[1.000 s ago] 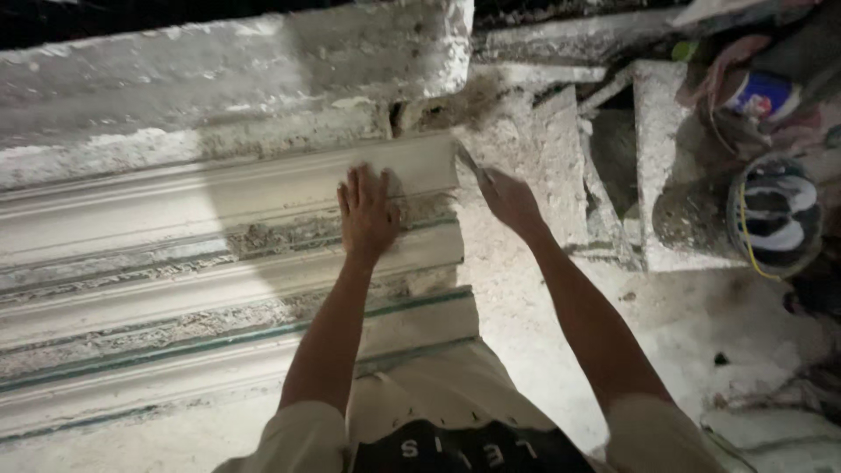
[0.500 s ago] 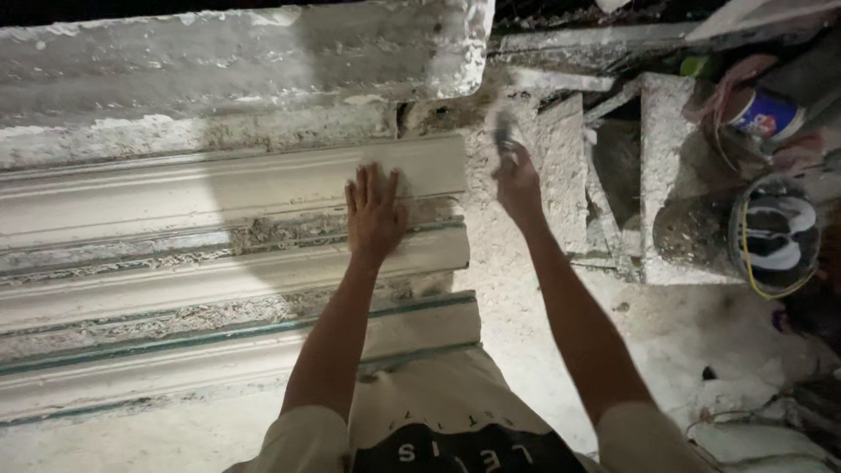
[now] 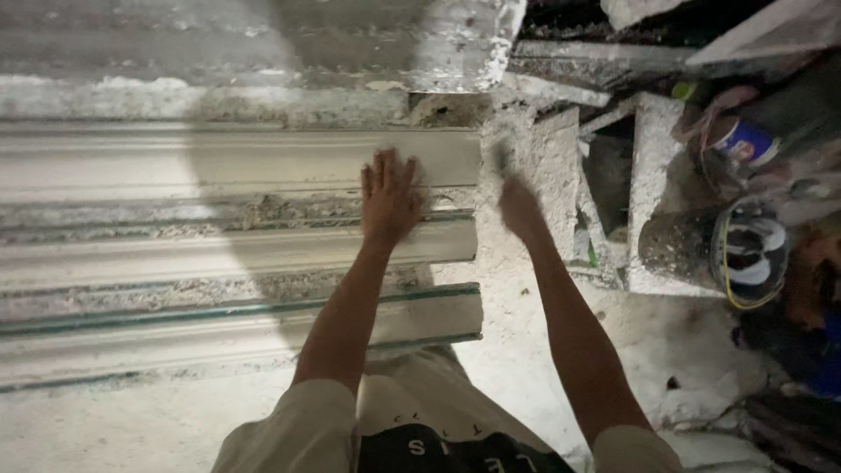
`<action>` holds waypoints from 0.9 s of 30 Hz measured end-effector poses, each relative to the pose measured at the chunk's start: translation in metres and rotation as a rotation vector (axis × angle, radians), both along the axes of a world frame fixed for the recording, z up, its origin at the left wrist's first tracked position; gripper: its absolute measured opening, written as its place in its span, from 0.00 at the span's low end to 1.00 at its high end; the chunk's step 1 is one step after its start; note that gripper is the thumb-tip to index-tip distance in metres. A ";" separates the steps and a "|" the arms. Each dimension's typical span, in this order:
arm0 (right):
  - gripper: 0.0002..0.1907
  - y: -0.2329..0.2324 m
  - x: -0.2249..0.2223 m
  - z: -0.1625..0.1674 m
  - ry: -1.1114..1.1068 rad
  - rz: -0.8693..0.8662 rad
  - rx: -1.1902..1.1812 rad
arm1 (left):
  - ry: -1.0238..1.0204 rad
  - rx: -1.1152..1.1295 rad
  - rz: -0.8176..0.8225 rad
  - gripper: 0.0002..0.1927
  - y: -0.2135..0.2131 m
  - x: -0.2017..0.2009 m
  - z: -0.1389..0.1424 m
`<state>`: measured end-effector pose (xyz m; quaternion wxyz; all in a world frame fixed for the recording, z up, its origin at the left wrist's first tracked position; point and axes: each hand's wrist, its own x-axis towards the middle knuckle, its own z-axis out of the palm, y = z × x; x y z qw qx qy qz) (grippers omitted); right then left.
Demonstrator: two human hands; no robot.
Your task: The person uses a small scraper to remove dried plaster residue from the grooves and surfaces of long decorative plaster molding pieces laid on a workbench, working along the profiles section by section and steadying each piece with the other hand.
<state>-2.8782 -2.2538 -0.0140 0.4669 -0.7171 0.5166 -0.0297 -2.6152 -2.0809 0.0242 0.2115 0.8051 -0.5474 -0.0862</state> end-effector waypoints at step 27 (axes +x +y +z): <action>0.27 0.760 0.593 0.088 -0.467 1.138 0.154 | 1.198 -0.677 1.055 0.25 0.795 0.366 0.071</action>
